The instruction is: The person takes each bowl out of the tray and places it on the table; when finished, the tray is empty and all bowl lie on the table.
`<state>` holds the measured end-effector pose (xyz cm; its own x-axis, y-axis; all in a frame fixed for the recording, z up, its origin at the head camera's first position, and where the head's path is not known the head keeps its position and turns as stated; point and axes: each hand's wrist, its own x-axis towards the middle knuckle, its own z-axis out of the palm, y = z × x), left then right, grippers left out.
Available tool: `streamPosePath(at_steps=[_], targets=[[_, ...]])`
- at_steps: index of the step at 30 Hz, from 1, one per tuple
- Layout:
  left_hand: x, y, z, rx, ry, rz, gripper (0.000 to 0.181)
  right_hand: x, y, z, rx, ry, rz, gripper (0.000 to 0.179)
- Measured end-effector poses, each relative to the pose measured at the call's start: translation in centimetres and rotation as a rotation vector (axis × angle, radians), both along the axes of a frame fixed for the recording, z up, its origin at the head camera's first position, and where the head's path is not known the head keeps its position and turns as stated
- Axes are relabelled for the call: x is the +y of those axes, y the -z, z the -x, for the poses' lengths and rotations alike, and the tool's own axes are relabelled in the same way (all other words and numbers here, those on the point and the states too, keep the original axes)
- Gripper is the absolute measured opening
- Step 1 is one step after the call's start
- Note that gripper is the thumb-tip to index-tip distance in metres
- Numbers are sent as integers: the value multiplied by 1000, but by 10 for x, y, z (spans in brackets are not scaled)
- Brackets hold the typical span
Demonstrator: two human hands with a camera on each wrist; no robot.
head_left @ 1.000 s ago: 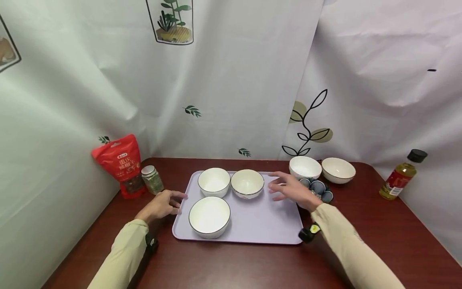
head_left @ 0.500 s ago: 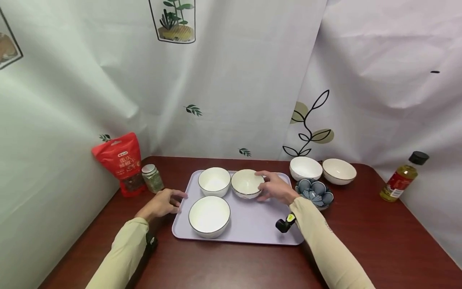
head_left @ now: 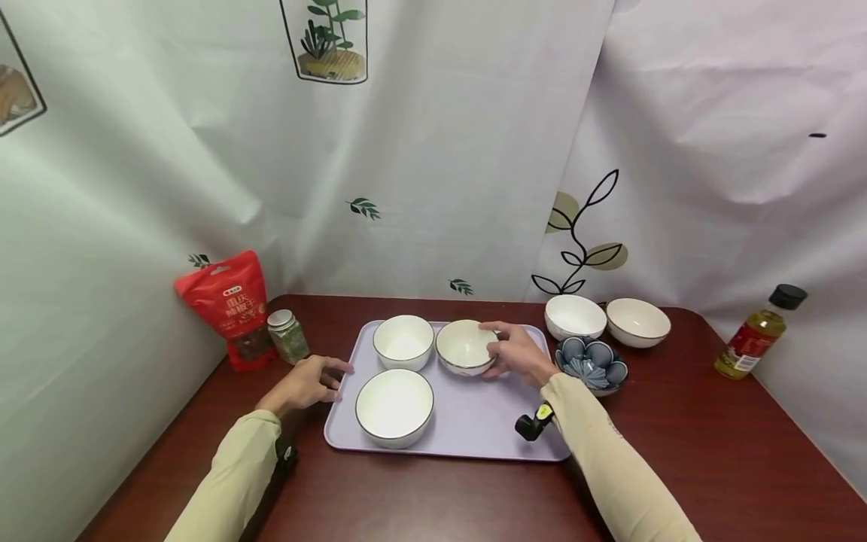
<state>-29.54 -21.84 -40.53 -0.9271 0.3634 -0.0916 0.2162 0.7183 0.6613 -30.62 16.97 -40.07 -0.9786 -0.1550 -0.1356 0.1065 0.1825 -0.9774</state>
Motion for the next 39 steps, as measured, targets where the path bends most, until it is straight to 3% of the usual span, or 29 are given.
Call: streamPosePath(at_steps=[7, 19, 39], targets=[[2, -1, 2, 11, 13, -2, 46, 17, -14, -11, 28, -8, 6, 67], [1, -5, 0, 17, 13, -7, 47, 80, -43, -52, 82, -66, -17, 69], [2, -1, 0, -25, -13, -5, 47, 166, -57, -95, 173, 38, -106, 59]])
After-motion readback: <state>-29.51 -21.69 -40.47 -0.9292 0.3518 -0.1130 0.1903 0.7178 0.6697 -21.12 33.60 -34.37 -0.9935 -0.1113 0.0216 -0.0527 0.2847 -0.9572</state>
